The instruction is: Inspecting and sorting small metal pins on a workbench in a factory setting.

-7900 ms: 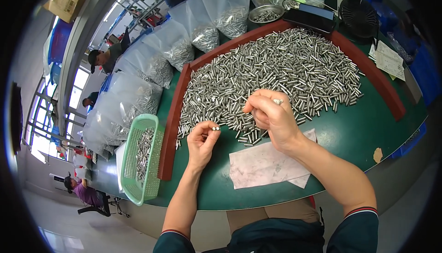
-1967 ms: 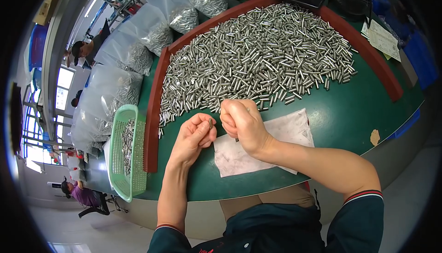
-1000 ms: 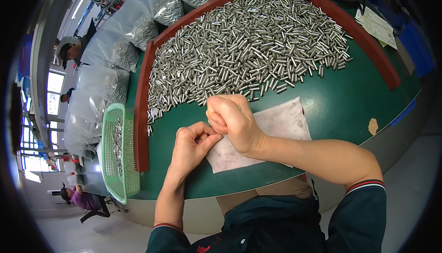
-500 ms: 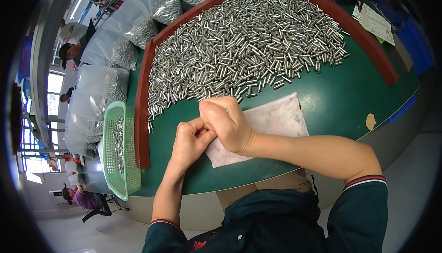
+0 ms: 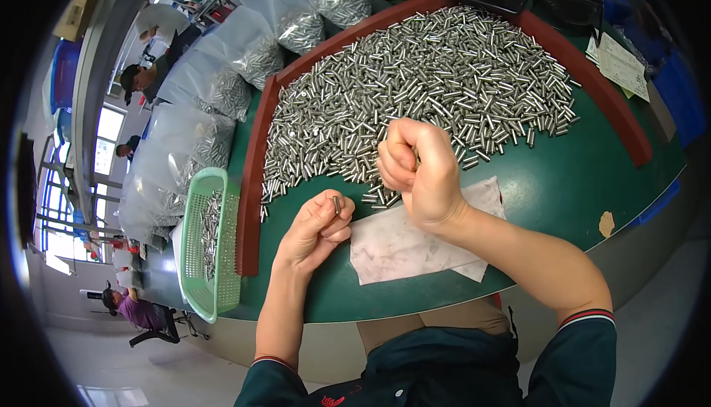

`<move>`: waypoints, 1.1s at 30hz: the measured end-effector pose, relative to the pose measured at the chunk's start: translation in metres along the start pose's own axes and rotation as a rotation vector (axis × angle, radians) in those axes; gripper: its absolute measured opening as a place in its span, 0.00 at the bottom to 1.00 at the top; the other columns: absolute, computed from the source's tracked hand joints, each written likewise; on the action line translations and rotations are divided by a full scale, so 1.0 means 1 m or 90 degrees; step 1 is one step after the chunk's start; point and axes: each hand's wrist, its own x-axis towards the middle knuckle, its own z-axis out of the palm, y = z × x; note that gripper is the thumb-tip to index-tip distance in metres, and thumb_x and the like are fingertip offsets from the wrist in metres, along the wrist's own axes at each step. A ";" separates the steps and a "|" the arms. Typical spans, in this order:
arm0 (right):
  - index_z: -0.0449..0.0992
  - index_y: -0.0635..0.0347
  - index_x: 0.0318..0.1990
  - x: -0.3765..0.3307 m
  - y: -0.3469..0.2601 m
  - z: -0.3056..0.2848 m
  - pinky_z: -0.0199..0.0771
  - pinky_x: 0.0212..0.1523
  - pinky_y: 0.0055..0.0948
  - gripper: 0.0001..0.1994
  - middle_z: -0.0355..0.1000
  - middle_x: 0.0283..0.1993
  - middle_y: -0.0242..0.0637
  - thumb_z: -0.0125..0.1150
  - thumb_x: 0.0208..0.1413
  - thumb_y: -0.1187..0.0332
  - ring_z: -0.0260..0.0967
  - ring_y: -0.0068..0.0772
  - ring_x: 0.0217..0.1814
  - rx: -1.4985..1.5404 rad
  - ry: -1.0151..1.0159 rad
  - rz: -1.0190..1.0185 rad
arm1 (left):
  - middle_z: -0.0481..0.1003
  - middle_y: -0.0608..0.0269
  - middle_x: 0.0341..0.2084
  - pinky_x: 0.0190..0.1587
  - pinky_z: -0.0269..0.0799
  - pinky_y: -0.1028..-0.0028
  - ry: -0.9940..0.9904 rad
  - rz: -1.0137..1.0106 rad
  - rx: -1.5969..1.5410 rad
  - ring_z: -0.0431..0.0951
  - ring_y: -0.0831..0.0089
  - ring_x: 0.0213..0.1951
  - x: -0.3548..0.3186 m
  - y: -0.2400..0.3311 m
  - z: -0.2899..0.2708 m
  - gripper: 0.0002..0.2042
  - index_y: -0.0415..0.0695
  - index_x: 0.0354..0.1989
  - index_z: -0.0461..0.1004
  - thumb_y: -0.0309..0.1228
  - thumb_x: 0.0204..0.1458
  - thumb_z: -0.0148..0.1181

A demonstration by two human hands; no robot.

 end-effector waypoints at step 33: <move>0.49 0.53 0.12 -0.010 0.015 0.001 0.36 0.13 0.20 0.17 0.44 0.08 0.24 0.34 0.53 0.65 0.35 0.16 0.10 -0.115 -0.034 0.073 | 0.62 0.62 0.08 0.16 0.56 0.76 0.135 0.190 0.884 0.59 0.77 0.12 -0.001 -0.007 0.023 0.03 0.37 0.24 0.72 0.23 0.41 0.57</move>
